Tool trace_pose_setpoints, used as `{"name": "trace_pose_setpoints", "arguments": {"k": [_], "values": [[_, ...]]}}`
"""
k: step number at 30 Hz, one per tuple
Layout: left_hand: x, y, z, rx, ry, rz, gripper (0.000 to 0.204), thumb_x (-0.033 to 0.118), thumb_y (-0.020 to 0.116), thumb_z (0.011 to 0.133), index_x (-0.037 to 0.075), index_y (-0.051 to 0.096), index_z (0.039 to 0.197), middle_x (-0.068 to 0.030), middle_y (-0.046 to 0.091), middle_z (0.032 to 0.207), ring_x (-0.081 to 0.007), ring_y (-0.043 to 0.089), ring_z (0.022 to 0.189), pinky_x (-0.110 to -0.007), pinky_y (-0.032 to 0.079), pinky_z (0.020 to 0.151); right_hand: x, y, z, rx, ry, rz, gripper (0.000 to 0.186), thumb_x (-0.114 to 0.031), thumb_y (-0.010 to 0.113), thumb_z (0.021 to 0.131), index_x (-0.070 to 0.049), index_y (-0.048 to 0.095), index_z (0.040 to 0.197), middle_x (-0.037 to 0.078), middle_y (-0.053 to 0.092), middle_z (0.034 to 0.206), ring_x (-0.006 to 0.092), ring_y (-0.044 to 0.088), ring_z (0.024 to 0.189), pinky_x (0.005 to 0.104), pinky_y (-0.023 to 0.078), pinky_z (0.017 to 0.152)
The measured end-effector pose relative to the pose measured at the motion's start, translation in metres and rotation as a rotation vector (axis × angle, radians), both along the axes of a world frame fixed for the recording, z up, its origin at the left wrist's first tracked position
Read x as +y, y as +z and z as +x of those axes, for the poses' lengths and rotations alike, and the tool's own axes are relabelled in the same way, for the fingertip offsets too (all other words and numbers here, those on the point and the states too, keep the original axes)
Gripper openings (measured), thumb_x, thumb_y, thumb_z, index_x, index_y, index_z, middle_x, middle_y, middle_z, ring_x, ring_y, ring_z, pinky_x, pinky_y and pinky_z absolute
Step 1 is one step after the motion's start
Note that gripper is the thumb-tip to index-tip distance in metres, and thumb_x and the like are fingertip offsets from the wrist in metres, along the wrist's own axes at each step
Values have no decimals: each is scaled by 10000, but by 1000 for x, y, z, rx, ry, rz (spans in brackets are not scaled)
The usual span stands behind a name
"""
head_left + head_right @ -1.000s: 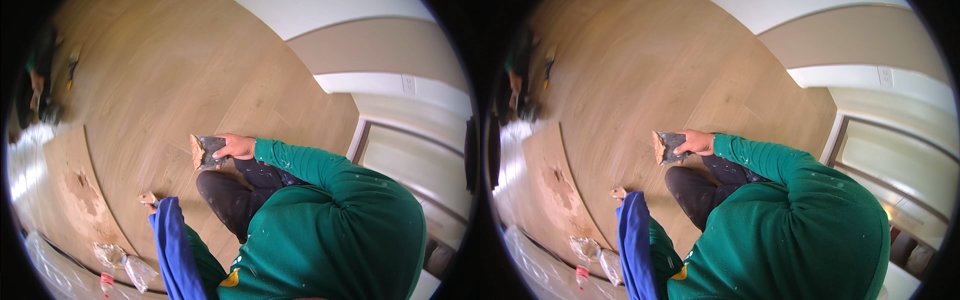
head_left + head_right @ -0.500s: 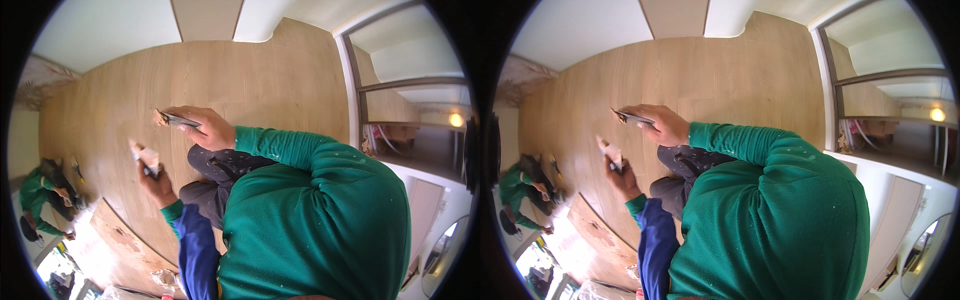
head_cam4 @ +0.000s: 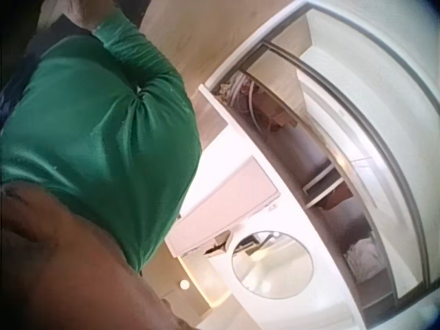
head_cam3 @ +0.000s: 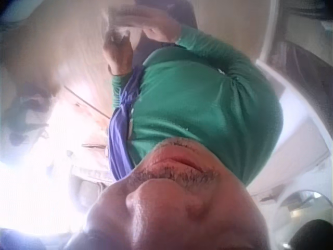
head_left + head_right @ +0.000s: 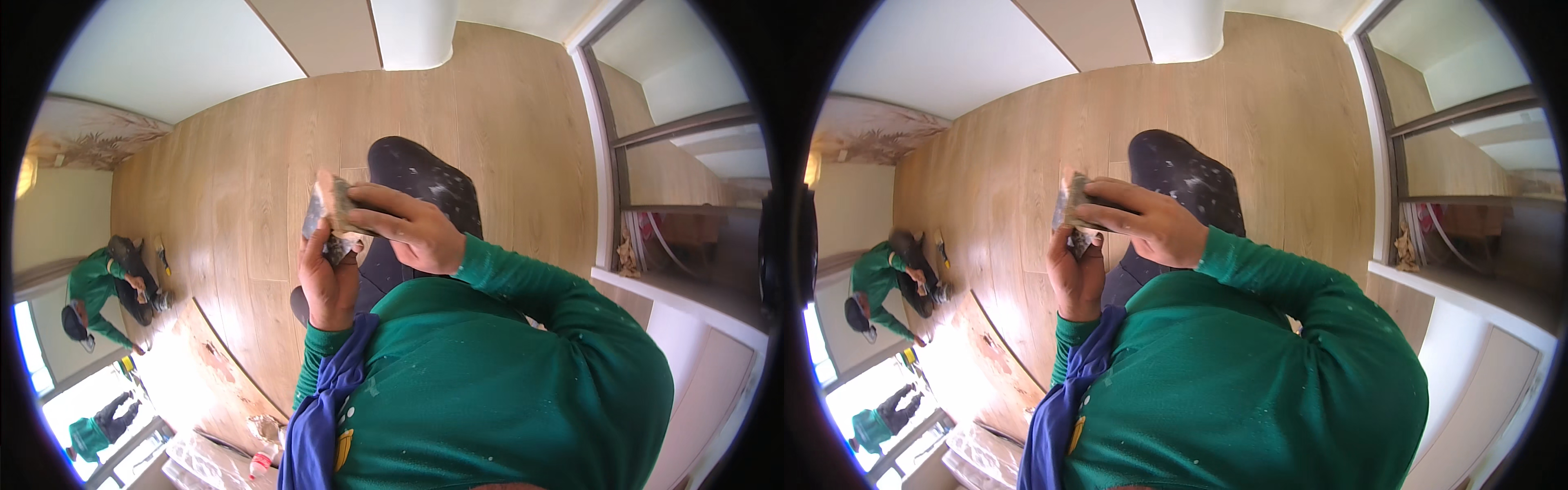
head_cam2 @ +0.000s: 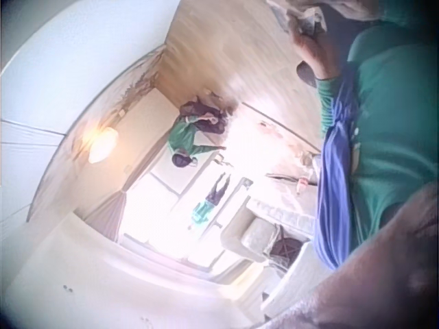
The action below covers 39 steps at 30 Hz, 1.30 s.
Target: The person applies a substance to gaps in wood flooring using a small scraper and a putty knife, then later sweeps the area with a broom.
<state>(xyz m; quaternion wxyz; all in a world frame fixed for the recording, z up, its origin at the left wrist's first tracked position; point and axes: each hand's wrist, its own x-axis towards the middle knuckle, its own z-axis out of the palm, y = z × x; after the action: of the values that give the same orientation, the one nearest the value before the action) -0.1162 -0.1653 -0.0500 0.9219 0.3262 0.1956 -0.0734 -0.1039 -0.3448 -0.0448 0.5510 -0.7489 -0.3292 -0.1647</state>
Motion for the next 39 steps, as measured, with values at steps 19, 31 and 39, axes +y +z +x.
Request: {"name": "trace_pose_setpoints", "arguments": {"k": [19, 31, 39], "values": [[-41, 17, 10, -1081, 82, 902, 495, -165, 492, 881, -35, 451, 1357, -232, 576, 1316, -338, 598, 1190, -452, 516, 957, -81, 58, -27, 1236, 225, 1007, 357, -109, 521, 925, 59, 549, 1240, 174, 678, 1034, 301, 681, 878, 401, 548, 657], [-39, -28, 67, -1115, -444, 1036, 572, -146, 503, 804, -21, 480, 1362, -222, 566, 1332, -364, 610, 1163, -405, 532, 940, -112, 75, -52, 860, -131, 930, 417, -59, 543, 907, 43, 498, 1308, 148, 668, 1068, 263, 682, 850, 423, 567, 715], [-99, 34, 35, -83, -633, -86, 289, 152, 463, 1004, -12, 558, 1221, -85, 663, 1089, -181, 650, 959, -311, 518, 696, -95, 74, -73, 5, -522, -490, 766, -13, 662, 753, -179, 421, 1461, 211, 474, 1336, 377, 539, 1195, 399, 488, 986]]}}
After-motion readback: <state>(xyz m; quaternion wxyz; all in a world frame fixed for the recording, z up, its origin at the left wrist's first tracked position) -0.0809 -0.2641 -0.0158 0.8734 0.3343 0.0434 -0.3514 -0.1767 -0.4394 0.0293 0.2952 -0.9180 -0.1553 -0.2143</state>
